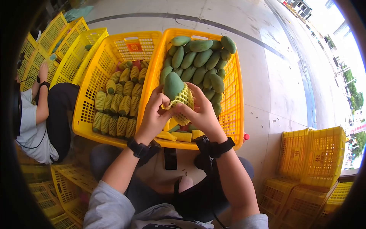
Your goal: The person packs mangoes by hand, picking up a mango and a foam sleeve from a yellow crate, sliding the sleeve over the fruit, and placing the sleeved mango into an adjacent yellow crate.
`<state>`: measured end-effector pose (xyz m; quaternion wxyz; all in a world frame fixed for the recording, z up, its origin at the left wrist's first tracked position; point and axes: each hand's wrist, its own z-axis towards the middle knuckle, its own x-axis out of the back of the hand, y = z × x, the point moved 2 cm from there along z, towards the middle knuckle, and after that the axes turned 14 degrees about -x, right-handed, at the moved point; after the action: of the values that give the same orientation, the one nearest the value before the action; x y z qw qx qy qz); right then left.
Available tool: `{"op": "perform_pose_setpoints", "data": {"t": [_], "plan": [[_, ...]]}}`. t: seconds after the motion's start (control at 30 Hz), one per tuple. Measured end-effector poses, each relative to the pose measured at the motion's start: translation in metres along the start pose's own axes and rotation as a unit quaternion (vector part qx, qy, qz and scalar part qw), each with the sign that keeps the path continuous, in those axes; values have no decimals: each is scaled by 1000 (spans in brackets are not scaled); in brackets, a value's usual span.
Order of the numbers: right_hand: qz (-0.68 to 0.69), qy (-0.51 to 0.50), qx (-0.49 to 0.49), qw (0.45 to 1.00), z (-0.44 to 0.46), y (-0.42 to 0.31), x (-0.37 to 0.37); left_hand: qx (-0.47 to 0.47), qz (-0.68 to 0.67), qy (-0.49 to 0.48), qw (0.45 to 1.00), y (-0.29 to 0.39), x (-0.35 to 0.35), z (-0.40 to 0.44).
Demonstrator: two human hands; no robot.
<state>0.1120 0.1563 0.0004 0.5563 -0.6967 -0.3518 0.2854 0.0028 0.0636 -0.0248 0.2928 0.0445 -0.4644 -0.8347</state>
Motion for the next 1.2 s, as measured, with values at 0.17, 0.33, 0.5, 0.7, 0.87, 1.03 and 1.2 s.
{"op": "perform_pose_setpoints", "data": {"t": [0.17, 0.33, 0.5, 0.7, 0.87, 1.03, 1.2], "plan": [[-25, -7, 15, 1000, -1, 4, 1, -62, 31, -39, 997, 14, 7, 7], [-18, -30, -33, 999, -5, 0, 6, -30, 5, -50, 998, 18, 20, 12], [58, -7, -211, 976, -16, -2, -6, -55, -86, 9, 995, 0, 18, 7], [294, -114, -263, 912, -10, 15, -11, 268, -204, 92, 937, 11, 18, 4], [294, -77, -215, 928, -13, -3, -5, 397, -324, 150, 845, -12, 14, -3], [249, -98, -144, 953, -19, -15, 2, 285, -579, 170, 745, -9, 14, -5], [266, -23, -152, 952, -1, 9, 20, 150, -506, 277, 803, 32, 76, -16]]}}
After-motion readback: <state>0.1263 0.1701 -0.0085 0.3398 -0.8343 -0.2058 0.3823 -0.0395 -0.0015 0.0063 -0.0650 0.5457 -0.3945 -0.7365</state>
